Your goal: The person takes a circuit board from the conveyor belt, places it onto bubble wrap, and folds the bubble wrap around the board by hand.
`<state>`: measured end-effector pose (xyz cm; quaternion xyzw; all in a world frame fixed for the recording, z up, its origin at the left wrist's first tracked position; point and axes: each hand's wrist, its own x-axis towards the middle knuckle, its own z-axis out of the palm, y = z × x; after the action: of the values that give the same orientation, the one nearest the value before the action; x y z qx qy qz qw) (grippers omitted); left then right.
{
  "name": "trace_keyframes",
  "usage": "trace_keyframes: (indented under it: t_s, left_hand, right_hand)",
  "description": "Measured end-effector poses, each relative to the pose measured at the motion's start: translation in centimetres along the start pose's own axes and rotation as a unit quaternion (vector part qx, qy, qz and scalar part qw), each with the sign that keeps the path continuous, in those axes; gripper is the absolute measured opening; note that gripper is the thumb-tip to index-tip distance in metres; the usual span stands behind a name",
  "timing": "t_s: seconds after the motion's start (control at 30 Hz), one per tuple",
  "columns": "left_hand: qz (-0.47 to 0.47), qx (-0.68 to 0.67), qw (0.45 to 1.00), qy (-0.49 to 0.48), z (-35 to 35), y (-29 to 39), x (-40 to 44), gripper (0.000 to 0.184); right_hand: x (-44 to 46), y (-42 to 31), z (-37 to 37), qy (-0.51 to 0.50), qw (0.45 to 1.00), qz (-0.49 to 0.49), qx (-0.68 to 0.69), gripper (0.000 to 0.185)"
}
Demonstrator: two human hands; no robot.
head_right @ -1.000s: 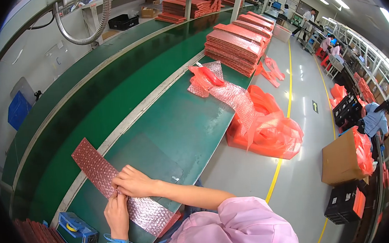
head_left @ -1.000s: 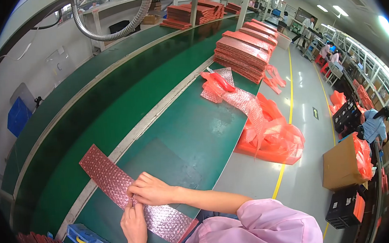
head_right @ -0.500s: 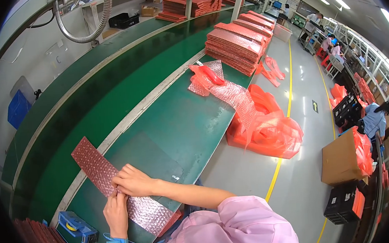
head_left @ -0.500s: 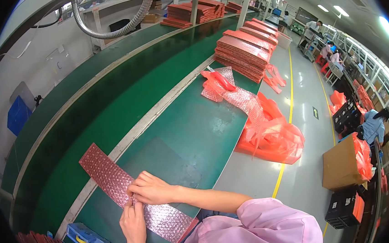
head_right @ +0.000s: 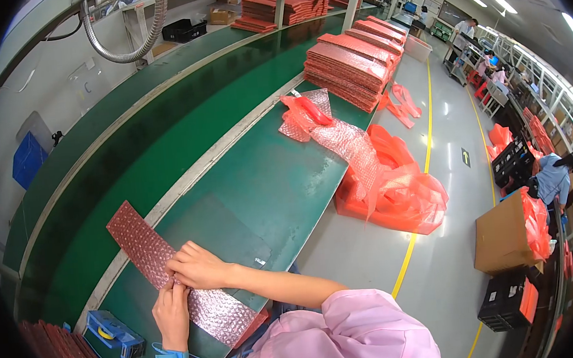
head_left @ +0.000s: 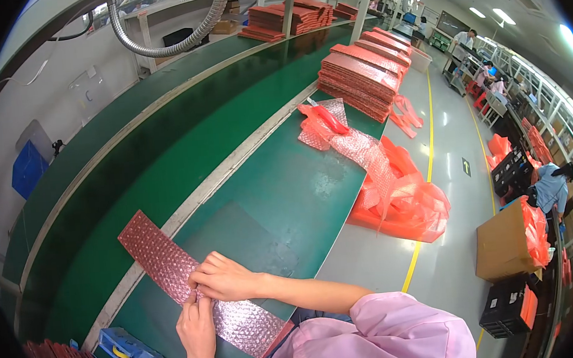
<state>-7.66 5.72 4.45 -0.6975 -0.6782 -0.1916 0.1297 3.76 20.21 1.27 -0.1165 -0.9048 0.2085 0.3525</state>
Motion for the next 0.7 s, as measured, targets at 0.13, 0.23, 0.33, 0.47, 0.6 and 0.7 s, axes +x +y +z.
trace_keyframes:
  t_s: [0.13, 0.23, 0.33, 0.47, 0.6, 0.7]
  left_hand:
    - [-0.002, -0.014, 1.0, 0.004, -0.13, 0.18, 0.08, 0.025]
    - [-0.014, -0.011, 1.0, -0.002, -0.15, 0.43, 0.05, 0.022]
    - [-0.025, -0.008, 1.0, -0.006, -0.08, 0.63, 0.04, 0.019]
    - [-0.029, -0.007, 1.0, -0.001, -0.07, 0.73, 0.01, 0.019]
    - [-0.03, -0.017, 0.999, -0.001, 0.03, 0.7, -0.01, 0.019]
    - [-0.03, -0.027, 0.999, -0.004, 0.08, 0.64, -0.13, 0.019]
  right_hand:
    - [0.08, -0.22, -0.36, -0.017, 1.0, 0.014, -0.008, 0.017]
    - [0.07, -0.15, -0.34, -0.019, 1.0, 0.012, -0.005, 0.017]
    - [0.04, -0.09, -0.32, -0.021, 1.0, 0.008, -0.004, 0.017]
    - [0.06, -0.14, -0.39, -0.021, 1.0, 0.013, 0.0, 0.017]
    - [0.05, -0.01, -0.3, -0.019, 1.0, 0.007, -0.001, 0.017]
    - [-0.05, 0.02, -0.17, -0.017, 1.0, 0.005, -0.001, 0.018]
